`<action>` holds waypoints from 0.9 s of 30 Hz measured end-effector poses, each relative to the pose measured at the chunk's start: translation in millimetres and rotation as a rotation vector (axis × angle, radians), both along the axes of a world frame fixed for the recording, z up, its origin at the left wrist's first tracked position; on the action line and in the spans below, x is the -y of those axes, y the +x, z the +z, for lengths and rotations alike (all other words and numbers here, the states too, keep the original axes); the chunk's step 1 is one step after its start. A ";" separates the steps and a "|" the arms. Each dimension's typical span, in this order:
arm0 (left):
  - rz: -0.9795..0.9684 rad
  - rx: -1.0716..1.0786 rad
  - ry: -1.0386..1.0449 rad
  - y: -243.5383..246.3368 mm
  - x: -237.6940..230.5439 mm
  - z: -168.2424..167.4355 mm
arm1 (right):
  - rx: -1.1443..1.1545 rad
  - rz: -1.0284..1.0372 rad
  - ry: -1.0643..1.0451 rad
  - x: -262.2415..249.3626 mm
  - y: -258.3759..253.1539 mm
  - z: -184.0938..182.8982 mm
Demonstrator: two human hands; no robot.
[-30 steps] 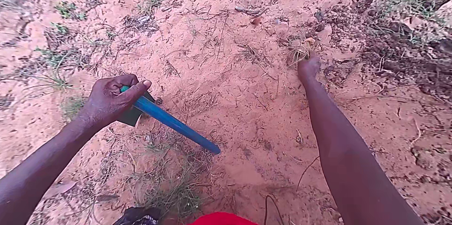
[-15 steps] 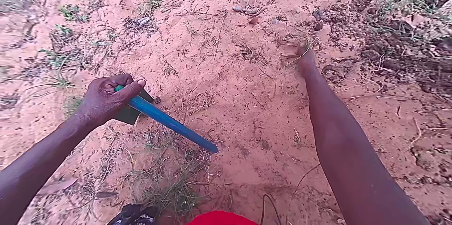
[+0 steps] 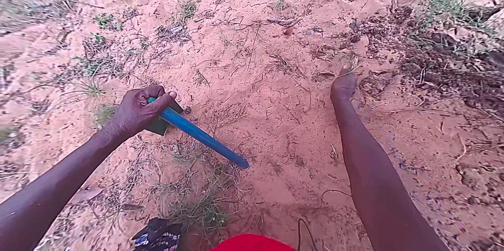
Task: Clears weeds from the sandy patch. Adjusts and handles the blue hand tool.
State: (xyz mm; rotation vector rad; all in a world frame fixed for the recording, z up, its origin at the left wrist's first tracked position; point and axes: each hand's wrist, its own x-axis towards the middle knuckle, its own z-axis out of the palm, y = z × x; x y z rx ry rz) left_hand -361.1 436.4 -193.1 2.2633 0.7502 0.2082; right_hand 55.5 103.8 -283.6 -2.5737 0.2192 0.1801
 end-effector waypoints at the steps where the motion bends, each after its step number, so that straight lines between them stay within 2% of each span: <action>1: -0.006 -0.008 -0.015 -2.3 1.5 -3.2 | 0.047 -0.029 0.084 9.4 -27.2 1.4; 3: -0.004 0.001 -0.018 3.0 0.6 -2.4 | 0.180 -0.135 0.383 22.8 -75.6 -1.5; 5: 0.014 0.000 -0.027 10.8 6.7 3.7 | 0.229 -0.262 0.715 42.8 -110.7 -13.7; 6: 0.026 -0.005 -0.031 13.3 9.4 6.7 | 0.230 -0.291 0.806 53.6 -122.3 -20.7; 8: 0.035 -0.033 -0.047 18.1 10.4 10.5 | 0.227 -0.243 0.864 70.4 -129.7 -28.0; 10: 0.028 -0.044 -0.031 20.2 9.9 9.5 | 0.209 -0.201 0.836 76.2 -122.7 -16.7; 14: 0.045 -0.029 -0.025 22.0 10.2 6.2 | 0.162 -0.175 0.799 61.5 -61.3 10.1; 15: 0.049 -0.024 -0.024 21.8 10.7 5.9 | 0.122 -0.141 0.783 54.9 -39.9 12.5; 17: 0.042 0.000 -0.007 18.5 9.3 3.6 | 0.046 -0.042 0.599 44.2 5.1 8.0; 20: 0.044 0.015 0.004 13.5 7.6 1.0 | 0.011 0.042 0.196 24.9 55.4 -0.9; 23: 0.045 0.005 0.029 8.4 4.7 -4.4 | -0.009 0.158 -0.207 7.3 74.5 3.1; 25: 0.050 -0.008 0.043 5.7 3.6 -5.9 | 0.059 0.228 -0.264 2.3 80.2 -6.1; 27: 0.050 -0.001 0.045 3.4 3.2 -5.8 | 0.113 0.267 -0.229 1.1 85.7 -17.0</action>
